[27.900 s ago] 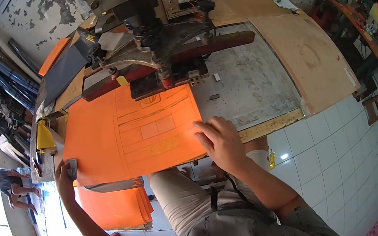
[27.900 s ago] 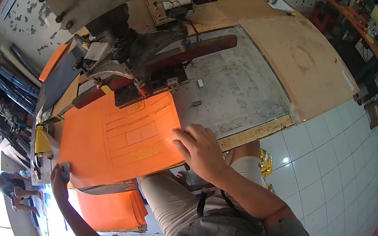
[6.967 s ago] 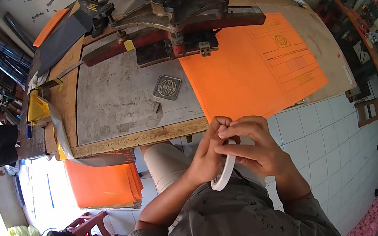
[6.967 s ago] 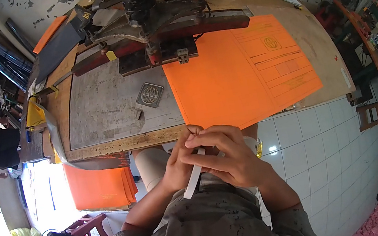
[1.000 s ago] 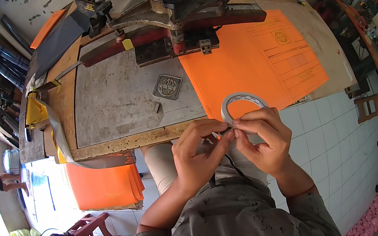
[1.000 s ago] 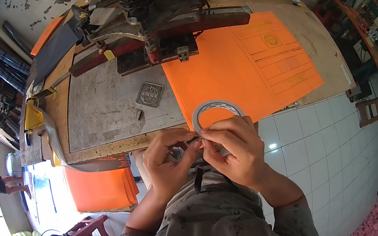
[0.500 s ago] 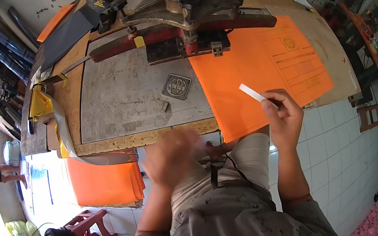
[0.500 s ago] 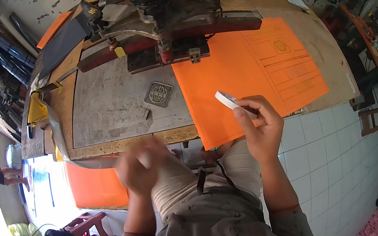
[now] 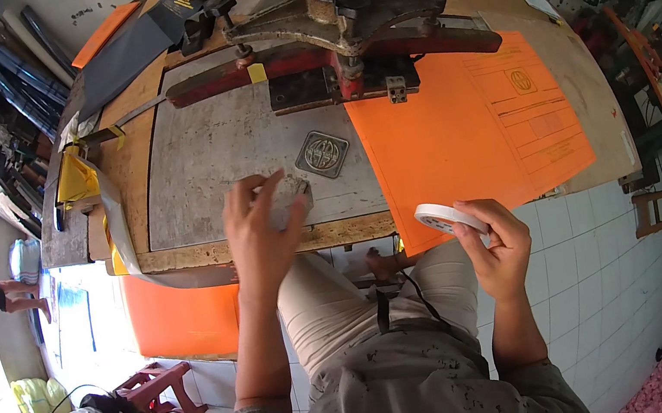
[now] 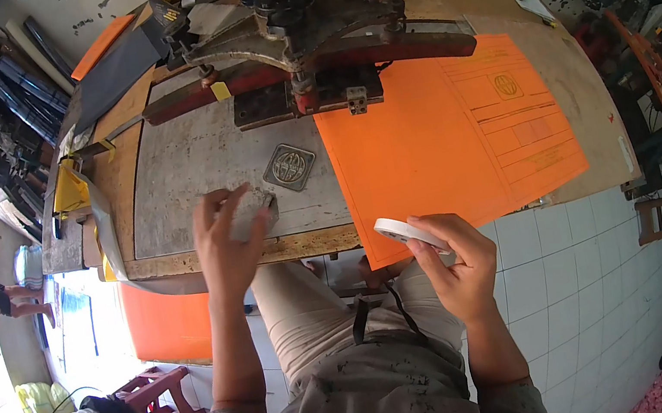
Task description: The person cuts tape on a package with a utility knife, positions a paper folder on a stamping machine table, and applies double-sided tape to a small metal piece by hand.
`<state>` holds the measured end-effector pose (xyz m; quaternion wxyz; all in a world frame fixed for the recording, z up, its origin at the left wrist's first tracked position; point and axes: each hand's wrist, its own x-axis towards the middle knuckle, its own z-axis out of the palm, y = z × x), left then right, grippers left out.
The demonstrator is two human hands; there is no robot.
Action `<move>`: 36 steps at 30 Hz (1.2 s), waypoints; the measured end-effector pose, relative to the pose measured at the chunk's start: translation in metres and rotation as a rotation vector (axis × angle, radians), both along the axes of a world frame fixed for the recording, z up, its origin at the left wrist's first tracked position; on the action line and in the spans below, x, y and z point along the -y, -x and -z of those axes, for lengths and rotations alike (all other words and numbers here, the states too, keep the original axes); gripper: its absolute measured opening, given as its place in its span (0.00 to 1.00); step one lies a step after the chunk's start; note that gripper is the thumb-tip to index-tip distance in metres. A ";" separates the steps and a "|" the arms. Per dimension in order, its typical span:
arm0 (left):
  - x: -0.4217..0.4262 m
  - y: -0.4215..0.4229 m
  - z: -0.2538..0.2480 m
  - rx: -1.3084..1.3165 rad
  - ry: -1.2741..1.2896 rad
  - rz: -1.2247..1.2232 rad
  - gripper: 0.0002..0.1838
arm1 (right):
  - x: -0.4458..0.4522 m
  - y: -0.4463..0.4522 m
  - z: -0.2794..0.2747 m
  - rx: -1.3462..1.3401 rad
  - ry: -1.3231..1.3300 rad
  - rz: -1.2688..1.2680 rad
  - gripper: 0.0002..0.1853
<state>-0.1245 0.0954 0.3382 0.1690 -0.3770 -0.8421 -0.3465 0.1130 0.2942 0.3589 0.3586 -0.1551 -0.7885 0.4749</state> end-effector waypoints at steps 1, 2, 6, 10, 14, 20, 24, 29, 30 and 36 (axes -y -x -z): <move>-0.007 -0.005 -0.004 0.038 0.055 0.028 0.19 | 0.000 0.001 -0.001 0.012 -0.012 -0.005 0.13; -0.009 -0.004 0.000 0.056 0.079 0.039 0.19 | 0.001 0.001 -0.001 0.016 -0.004 -0.018 0.13; -0.016 -0.001 0.003 0.264 0.003 0.127 0.13 | 0.003 0.003 -0.006 0.012 -0.010 -0.064 0.12; -0.014 -0.020 -0.005 0.855 -0.433 0.366 0.10 | 0.007 0.005 -0.014 0.005 -0.028 -0.126 0.11; -0.011 -0.043 -0.007 1.156 -0.665 0.591 0.13 | 0.013 0.011 -0.023 0.000 -0.057 -0.159 0.11; -0.018 -0.062 -0.017 1.335 -0.772 0.717 0.11 | 0.022 0.017 -0.036 0.056 -0.138 -0.167 0.14; -0.021 -0.068 -0.011 1.335 -0.816 0.738 0.10 | 0.027 0.020 -0.036 0.029 -0.192 -0.164 0.15; -0.025 -0.074 -0.010 1.367 -0.924 0.786 0.10 | 0.029 0.020 -0.040 0.031 -0.236 -0.148 0.16; -0.026 -0.074 -0.007 1.357 -0.940 0.813 0.10 | 0.030 0.020 -0.041 0.030 -0.242 -0.143 0.16; -0.024 -0.081 -0.025 1.189 -0.719 0.753 0.15 | 0.029 0.017 -0.046 0.034 -0.301 -0.120 0.17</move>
